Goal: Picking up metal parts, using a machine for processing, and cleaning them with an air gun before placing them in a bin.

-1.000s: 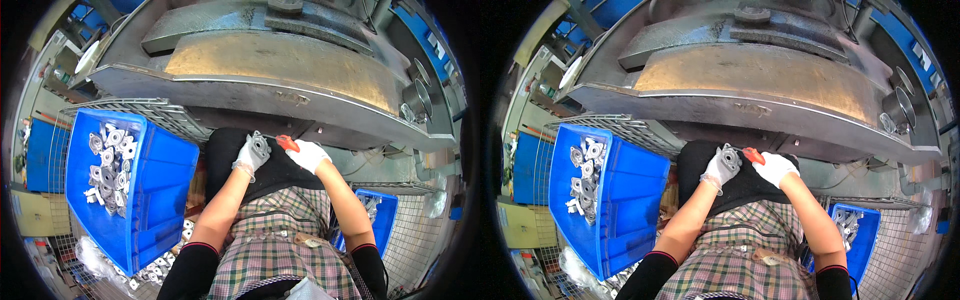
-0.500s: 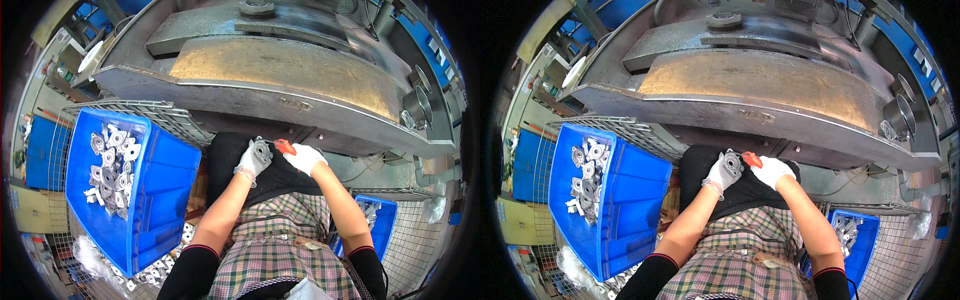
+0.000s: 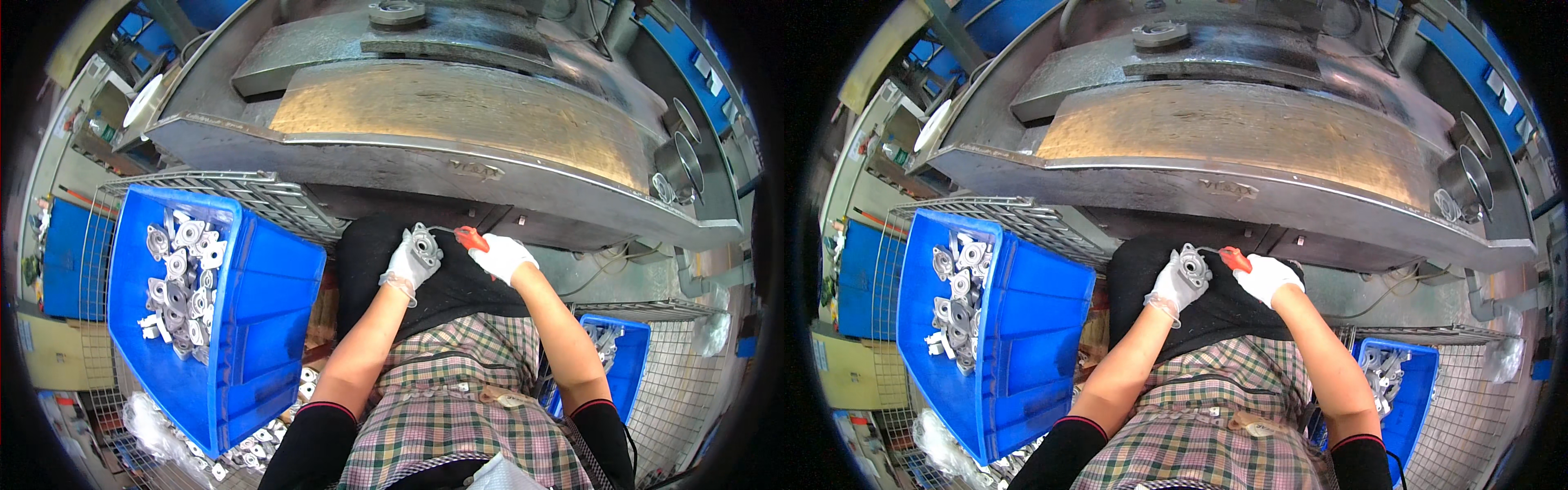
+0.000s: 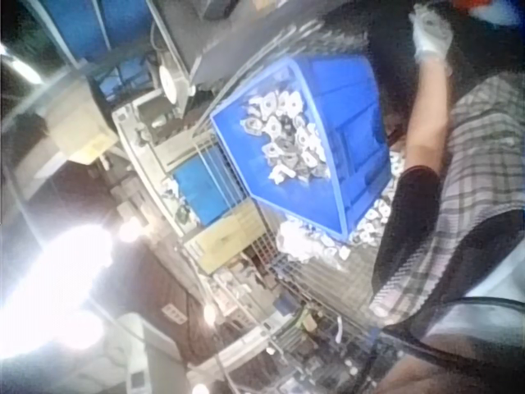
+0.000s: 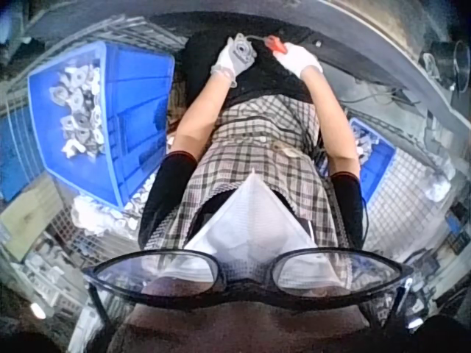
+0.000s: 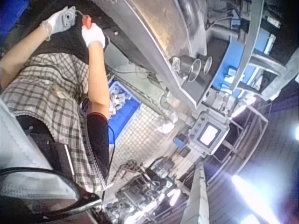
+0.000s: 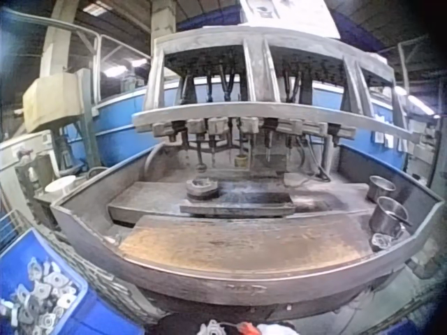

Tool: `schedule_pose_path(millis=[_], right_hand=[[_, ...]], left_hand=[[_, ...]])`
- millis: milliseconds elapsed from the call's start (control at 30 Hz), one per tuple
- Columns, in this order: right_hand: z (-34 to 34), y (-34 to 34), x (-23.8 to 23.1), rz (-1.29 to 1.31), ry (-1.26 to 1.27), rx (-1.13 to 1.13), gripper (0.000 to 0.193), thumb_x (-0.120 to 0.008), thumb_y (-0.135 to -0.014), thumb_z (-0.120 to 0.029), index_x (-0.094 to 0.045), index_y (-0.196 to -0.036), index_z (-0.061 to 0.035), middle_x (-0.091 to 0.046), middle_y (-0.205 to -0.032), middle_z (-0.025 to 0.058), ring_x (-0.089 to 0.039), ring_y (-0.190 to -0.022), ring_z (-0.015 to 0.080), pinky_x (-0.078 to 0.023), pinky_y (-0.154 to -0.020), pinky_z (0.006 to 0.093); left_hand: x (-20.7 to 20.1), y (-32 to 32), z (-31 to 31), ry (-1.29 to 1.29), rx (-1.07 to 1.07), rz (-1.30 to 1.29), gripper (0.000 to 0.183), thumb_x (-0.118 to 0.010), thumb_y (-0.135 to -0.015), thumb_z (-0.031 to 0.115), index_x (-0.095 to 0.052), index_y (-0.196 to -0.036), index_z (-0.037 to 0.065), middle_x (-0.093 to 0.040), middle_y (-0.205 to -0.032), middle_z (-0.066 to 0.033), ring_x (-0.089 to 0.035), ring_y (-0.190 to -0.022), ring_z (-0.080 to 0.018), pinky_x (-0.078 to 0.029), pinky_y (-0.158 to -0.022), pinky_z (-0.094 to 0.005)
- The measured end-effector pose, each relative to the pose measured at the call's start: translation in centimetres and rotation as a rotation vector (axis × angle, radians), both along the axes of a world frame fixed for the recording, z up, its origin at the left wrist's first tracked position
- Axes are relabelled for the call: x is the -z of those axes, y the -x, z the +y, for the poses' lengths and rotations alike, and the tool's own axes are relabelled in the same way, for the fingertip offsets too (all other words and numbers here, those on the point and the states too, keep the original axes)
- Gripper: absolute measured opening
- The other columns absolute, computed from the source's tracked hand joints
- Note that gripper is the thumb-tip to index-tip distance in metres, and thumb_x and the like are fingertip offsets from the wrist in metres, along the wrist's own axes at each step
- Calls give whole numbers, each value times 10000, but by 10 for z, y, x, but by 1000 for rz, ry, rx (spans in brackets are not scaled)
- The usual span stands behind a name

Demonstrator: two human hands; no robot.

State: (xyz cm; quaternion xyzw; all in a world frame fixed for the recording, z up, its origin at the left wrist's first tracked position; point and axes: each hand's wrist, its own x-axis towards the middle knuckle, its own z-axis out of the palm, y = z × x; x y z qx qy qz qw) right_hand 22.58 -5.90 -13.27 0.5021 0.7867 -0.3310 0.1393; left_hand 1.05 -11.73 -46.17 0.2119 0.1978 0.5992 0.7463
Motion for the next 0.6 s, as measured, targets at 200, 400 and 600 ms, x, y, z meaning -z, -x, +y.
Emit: schedule_pose_path(millis=[200, 400, 600], right_hand=[[1, -1, 6, 15, 37, 10, 438, -538, -952, -443, -656, -1160, -76, -700, -1133, 212, -650, -1082, 409, -504, -945, 477], [2, -2, 15, 31, 1, -3, 445, -536, -953, -449, -651, -1166, -75, -698, -1135, 212, -650, -1081, 408, -505, -945, 474], [-1, 3, 18, 40, 12, -21, 453, -535, -954, -471, -639, -1155, -78, -696, -1134, 204, -650, -1080, 405, -503, -947, 472]], left_hand=[[-37, 3, 1, 903, 136, -2143, 465, -338, -1052, 454, -527, -1430, 259, -493, -1512, -22, -394, -1416, -326, -302, -1132, -615], [-160, -22, -12, 695, -772, -3324, 436, -383, -1045, 392, -569, -1415, 255, -479, -1543, -42, -383, -1448, -363, -310, -1125, -650], [-171, -23, -13, 675, -710, -3358, 446, -380, -1031, 408, -590, -1374, 215, -539, -1484, -36, -469, -1383, -299, -327, -1120, -626]])
